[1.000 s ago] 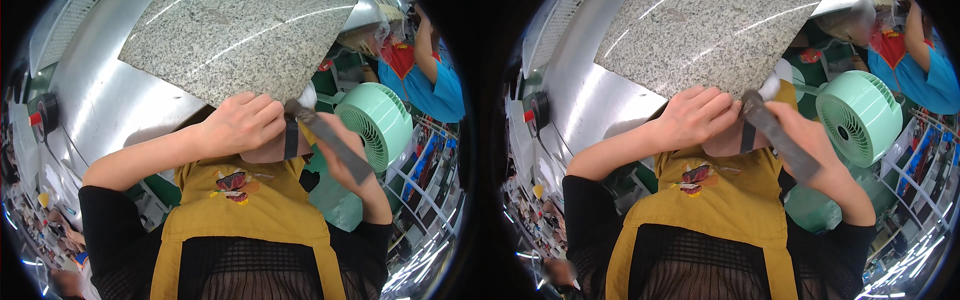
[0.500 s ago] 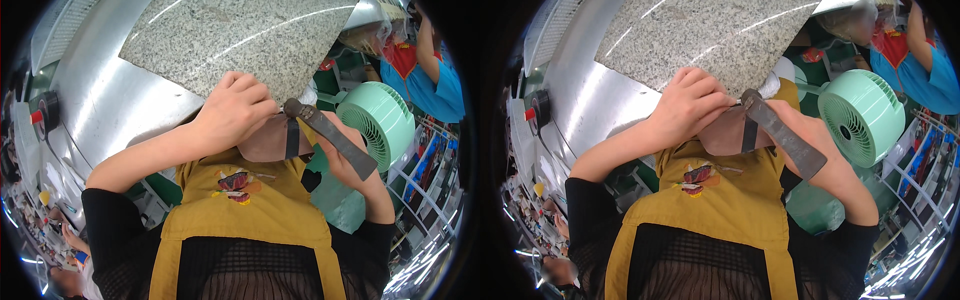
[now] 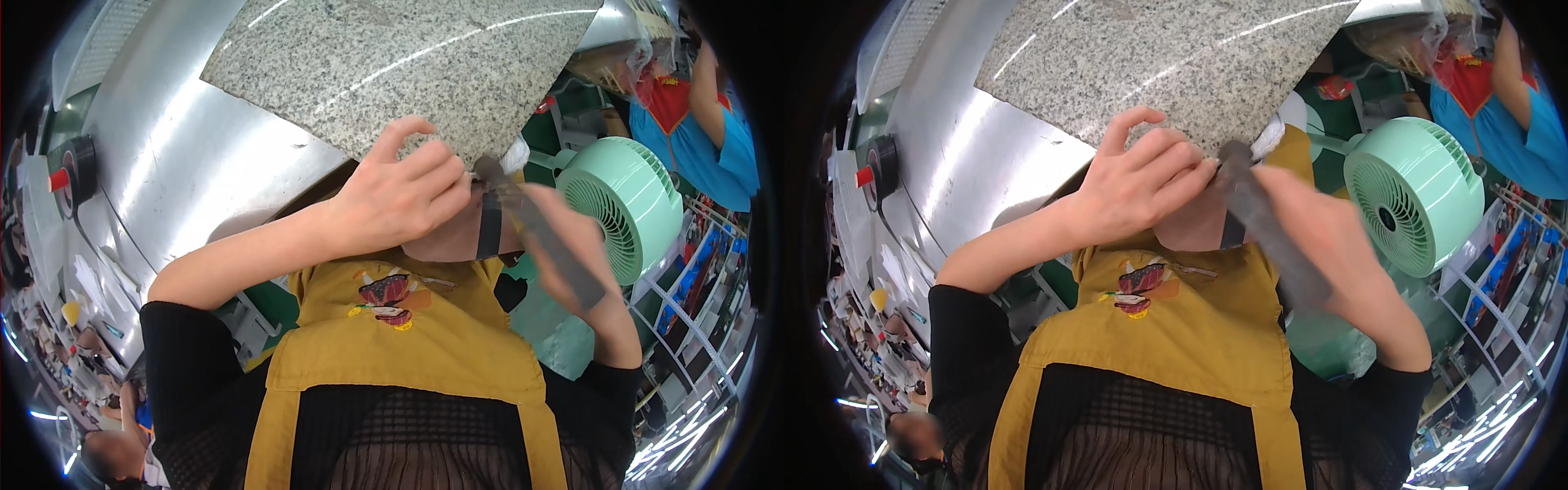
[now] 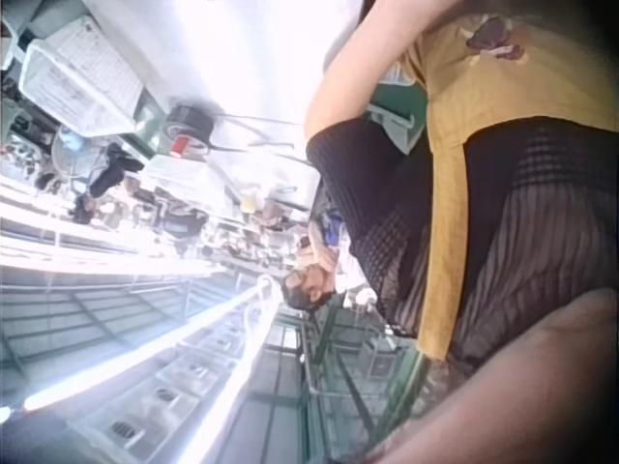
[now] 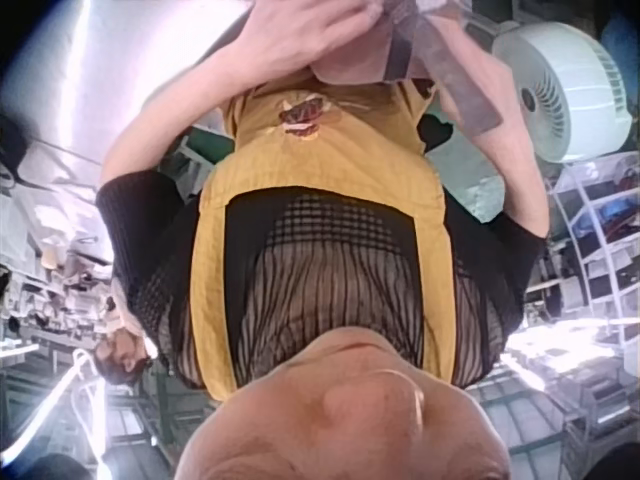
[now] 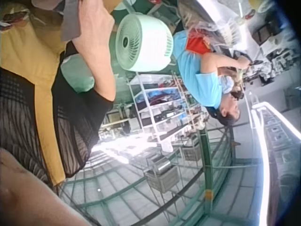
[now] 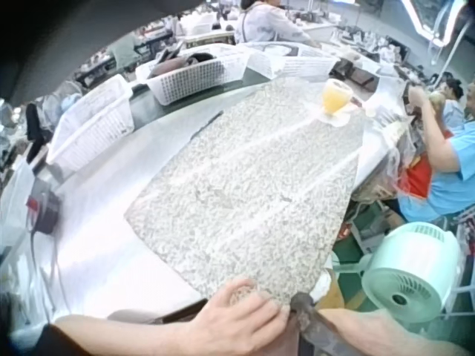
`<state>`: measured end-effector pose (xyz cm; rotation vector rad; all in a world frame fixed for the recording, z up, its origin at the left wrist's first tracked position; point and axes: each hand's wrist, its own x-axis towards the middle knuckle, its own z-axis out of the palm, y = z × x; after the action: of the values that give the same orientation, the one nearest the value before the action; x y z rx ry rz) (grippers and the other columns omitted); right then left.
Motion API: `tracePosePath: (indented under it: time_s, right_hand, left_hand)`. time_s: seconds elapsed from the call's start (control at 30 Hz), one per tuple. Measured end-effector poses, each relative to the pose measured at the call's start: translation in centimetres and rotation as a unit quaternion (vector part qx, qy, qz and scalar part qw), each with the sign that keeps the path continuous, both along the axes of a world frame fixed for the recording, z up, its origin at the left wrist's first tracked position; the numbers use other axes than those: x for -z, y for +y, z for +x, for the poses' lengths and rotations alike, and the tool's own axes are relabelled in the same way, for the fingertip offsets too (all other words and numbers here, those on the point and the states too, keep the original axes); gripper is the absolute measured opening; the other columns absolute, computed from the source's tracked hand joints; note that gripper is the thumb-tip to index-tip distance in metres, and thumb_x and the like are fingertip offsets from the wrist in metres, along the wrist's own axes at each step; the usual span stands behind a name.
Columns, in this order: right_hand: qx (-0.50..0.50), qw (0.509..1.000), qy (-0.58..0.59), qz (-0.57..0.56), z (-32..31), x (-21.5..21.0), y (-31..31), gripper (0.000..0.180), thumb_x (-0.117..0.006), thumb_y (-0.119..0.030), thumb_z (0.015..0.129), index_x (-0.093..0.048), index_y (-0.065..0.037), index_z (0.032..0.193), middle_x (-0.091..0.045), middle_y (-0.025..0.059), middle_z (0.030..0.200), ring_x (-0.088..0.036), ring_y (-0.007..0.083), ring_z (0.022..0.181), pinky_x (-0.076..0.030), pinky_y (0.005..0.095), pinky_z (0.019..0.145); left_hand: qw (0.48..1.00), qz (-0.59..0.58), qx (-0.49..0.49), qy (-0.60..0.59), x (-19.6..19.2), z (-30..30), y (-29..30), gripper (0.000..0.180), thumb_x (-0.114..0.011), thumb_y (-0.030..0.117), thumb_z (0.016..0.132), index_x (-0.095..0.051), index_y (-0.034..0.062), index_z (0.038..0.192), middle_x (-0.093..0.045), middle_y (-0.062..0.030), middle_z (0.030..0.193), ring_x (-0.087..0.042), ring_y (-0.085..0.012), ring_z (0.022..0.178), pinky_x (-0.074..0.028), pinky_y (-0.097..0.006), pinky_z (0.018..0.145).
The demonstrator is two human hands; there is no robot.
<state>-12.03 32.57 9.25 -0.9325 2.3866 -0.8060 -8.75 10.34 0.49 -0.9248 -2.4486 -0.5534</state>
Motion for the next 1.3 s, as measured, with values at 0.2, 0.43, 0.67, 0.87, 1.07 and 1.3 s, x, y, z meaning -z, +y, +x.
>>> tracePosePath:
  time_s: [0.2,0.43,0.67,0.87,1.07,1.3]
  right_hand:
    - [0.002,0.995,-0.096,0.006,-0.7,-0.1,-0.3,0.038,-0.057,-0.002,0.079,-0.049,-0.003,0.116,-0.061,0.0151,0.091,-0.064,0.0317,0.080,-0.050,0.0374,0.064]
    - [-0.014,0.997,-0.068,-0.018,-0.4,0.3,0.3,0.042,-0.055,0.000,0.080,-0.049,-0.004,0.121,-0.062,0.0145,0.094,-0.064,0.0319,0.079,-0.050,0.0356,0.065]
    - [-0.008,0.999,-0.018,-0.042,-0.4,-0.5,-0.8,0.040,-0.059,-0.004,0.082,-0.049,-0.004,0.121,-0.062,0.0144,0.090,-0.064,0.0333,0.078,-0.050,0.0374,0.064]
    - [-0.028,0.997,-0.065,0.019,-0.4,0.1,-0.9,0.039,-0.055,-0.004,0.080,-0.048,-0.002,0.119,-0.062,0.0158,0.092,-0.064,0.0319,0.082,-0.050,0.0371,0.064]
    - [-0.004,0.997,-0.064,-0.046,-0.6,-0.4,-0.5,0.041,-0.052,-0.003,0.080,-0.048,-0.002,0.121,-0.062,0.0147,0.092,-0.065,0.0286,0.080,-0.050,0.0335,0.067]
    - [0.023,0.990,-0.140,-0.014,-0.7,-1.1,-1.7,0.027,-0.051,-0.004,0.089,-0.049,0.004,0.114,-0.060,0.0151,0.085,-0.060,0.0251,0.074,-0.046,0.0322,0.068]
  left_hand:
    - [0.992,0.054,0.009,-0.110,0.3,-0.3,-1.2,0.024,-0.067,0.010,0.066,-0.065,0.0131,0.089,-0.055,0.0021,0.083,-0.052,-0.0176,0.084,-0.041,-0.041,0.088]
    - [0.999,0.020,0.024,-0.033,0.4,0.1,-1.0,0.025,-0.060,0.011,0.064,-0.063,0.0099,0.089,-0.052,0.0005,0.082,-0.053,-0.0162,0.082,-0.041,-0.041,0.091]
    - [1.000,0.006,0.010,-0.014,0.5,0.4,-1.0,0.024,-0.061,0.010,0.065,-0.063,0.0096,0.089,-0.053,0.0004,0.082,-0.053,-0.0163,0.084,-0.040,-0.042,0.092]
    - [0.984,0.097,-0.012,-0.150,0.2,0.3,-2.3,0.025,-0.070,0.010,0.062,-0.064,0.0118,0.087,-0.057,0.0004,0.084,-0.052,-0.0206,0.085,-0.040,-0.040,0.087]
    - [0.997,0.045,0.038,-0.049,0.8,0.2,-2.3,0.025,-0.064,0.011,0.063,-0.063,0.0100,0.087,-0.055,-0.0002,0.083,-0.052,-0.0188,0.083,-0.042,-0.040,0.088]
    - [0.999,0.016,0.037,-0.023,0.8,0.4,-2.3,0.024,-0.060,0.012,0.064,-0.062,0.0088,0.088,-0.053,-0.0003,0.083,-0.053,-0.0174,0.084,-0.042,-0.040,0.090]
